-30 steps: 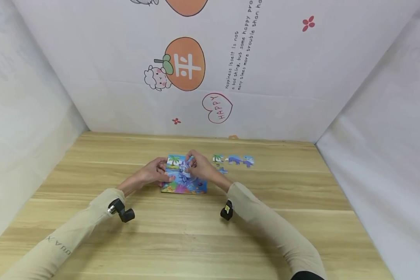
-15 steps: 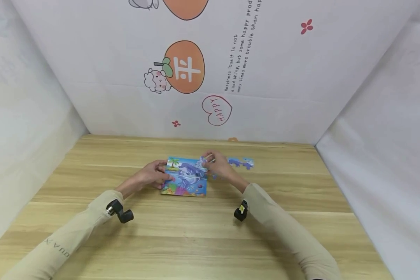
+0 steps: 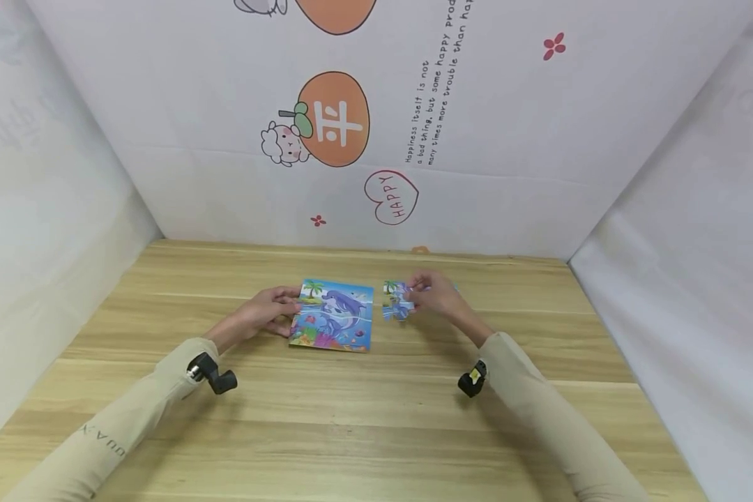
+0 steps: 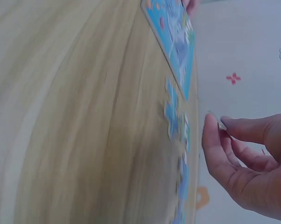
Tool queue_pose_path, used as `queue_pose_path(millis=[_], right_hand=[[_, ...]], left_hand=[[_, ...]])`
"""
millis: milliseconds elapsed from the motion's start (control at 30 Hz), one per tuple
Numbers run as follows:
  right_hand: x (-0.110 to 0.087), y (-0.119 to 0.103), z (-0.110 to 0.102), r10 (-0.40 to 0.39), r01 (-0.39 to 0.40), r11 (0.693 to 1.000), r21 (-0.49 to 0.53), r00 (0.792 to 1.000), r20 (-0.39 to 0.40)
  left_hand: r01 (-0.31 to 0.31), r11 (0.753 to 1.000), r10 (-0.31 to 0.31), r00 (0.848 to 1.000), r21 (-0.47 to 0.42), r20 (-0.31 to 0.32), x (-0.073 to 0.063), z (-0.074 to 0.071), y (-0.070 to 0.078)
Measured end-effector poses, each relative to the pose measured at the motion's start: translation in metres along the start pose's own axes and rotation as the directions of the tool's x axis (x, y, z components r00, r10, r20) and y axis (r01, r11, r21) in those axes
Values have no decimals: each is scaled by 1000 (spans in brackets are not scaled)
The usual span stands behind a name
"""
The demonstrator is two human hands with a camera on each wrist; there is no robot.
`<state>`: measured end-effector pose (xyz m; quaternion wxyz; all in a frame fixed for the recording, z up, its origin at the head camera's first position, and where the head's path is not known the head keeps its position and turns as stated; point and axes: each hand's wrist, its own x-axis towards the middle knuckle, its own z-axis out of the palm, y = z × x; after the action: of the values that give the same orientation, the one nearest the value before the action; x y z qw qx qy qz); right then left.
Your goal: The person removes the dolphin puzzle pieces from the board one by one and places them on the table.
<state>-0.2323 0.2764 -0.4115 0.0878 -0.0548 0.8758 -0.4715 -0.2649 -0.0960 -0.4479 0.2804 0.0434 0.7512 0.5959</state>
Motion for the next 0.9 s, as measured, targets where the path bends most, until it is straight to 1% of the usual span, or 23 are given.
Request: queue_pose_path(millis=[167, 367, 533, 767, 900], right_hand=[[-10, 11, -19, 31, -32, 999, 8, 999, 36], [-17, 23, -30, 13, -13, 1000, -9, 998, 61], [-18, 30, -27, 33, -34, 999, 7, 998, 56], [-12, 35, -19, 63, -61, 994, -88, 998, 22], [-9, 35, -17, 83, -81, 990, -116, 996, 15]], left_hand=[[-4, 1000, 4, 1000, -15, 4, 1, 0, -1], [-12, 1000, 12, 1000, -4, 1, 1, 0, -2], [-13, 1000, 13, 1000, -8, -6, 1, 1, -5], [-11, 1000, 11, 1000, -20, -13, 3, 2, -7], [-14, 1000, 13, 1000, -19, -17, 3, 2, -6]])
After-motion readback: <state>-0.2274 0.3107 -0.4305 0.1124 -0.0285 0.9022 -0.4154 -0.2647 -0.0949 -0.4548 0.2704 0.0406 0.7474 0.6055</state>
